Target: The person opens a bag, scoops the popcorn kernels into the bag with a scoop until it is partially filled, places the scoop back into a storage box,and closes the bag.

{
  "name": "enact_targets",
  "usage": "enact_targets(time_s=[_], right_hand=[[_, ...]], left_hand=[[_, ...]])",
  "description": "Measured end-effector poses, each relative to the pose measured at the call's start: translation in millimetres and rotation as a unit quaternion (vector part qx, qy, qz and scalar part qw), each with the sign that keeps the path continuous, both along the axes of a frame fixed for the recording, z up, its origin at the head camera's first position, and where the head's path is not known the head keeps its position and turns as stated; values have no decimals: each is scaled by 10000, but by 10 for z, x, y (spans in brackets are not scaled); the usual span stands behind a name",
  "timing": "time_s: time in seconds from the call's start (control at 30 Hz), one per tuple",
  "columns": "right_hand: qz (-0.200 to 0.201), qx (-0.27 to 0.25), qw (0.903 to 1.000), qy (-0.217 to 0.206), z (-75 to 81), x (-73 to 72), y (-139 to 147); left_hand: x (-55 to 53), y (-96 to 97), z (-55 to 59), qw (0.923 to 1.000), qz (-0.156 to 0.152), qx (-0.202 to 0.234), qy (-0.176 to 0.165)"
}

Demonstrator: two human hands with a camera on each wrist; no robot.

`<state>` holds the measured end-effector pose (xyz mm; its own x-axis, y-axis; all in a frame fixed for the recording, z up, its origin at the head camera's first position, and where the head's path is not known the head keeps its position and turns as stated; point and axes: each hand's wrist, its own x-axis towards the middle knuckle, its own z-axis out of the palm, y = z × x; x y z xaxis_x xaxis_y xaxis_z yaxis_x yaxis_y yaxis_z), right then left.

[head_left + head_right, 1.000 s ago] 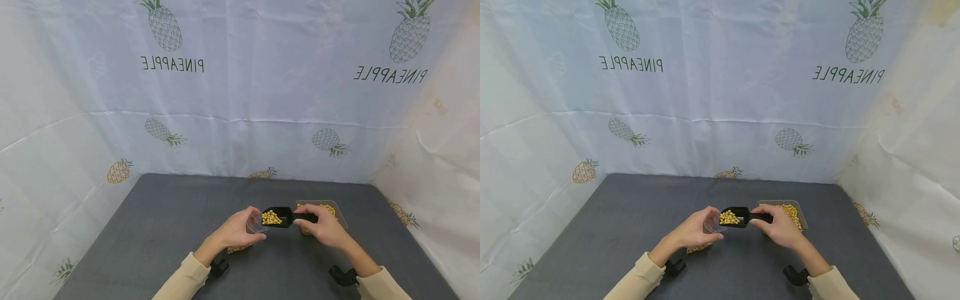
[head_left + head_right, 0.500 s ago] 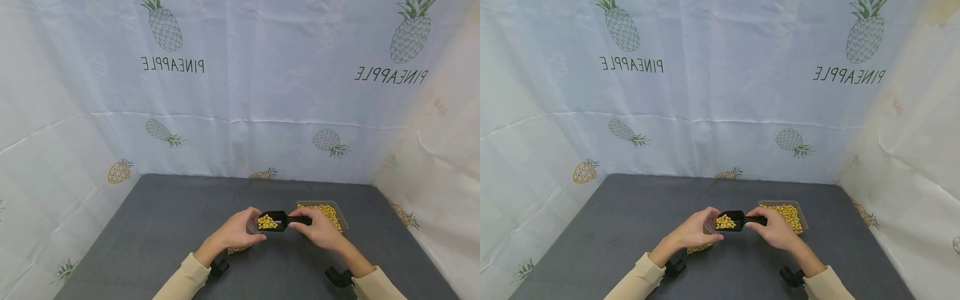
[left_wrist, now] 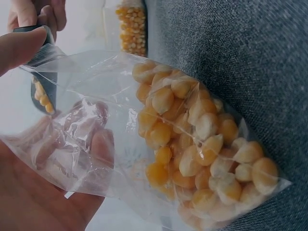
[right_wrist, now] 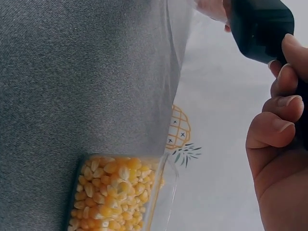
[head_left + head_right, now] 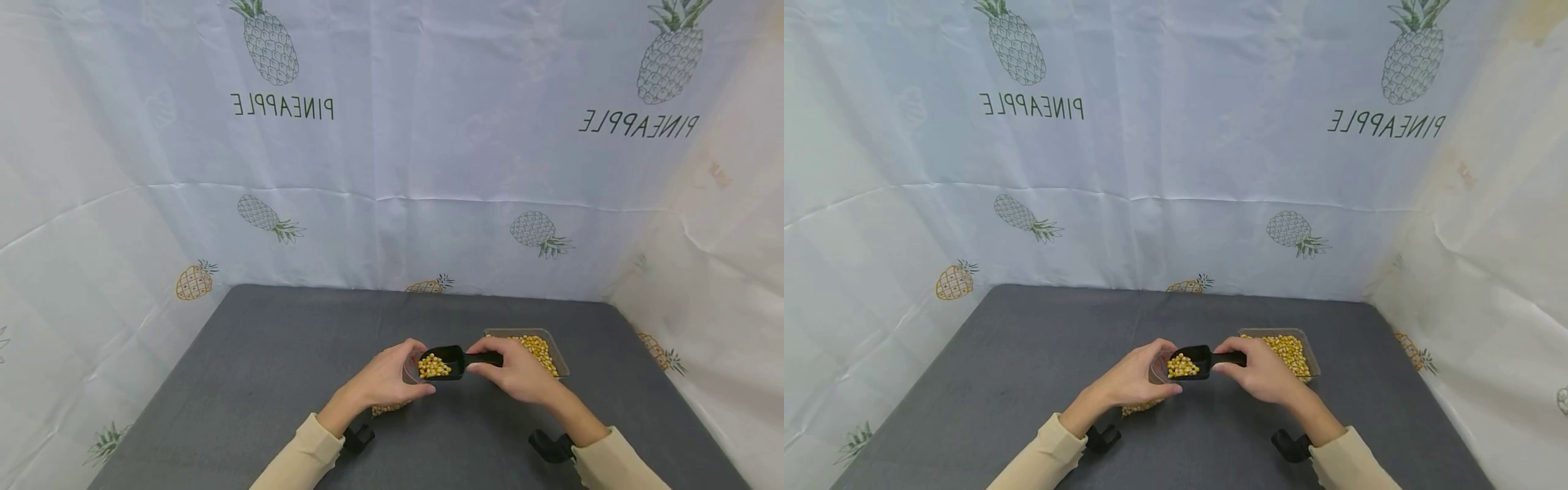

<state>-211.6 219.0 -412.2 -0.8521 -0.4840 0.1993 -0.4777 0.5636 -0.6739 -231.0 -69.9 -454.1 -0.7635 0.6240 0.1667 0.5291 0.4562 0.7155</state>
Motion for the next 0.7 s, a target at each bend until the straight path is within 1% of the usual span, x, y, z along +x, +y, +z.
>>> enact_targets(time_s=[0.17,0.37,0.7], right_hand=[[147,53,9999,-29,33,-1,-31],[144,207,9997,-9,72,-6,-78],[367,265,9989,108,128,-24,-152]], left_hand=[[8,7,7,10000,30,-53,53],[14,5,11,9999,61,-119,35],[13,8,14,9995,157,-218,161]])
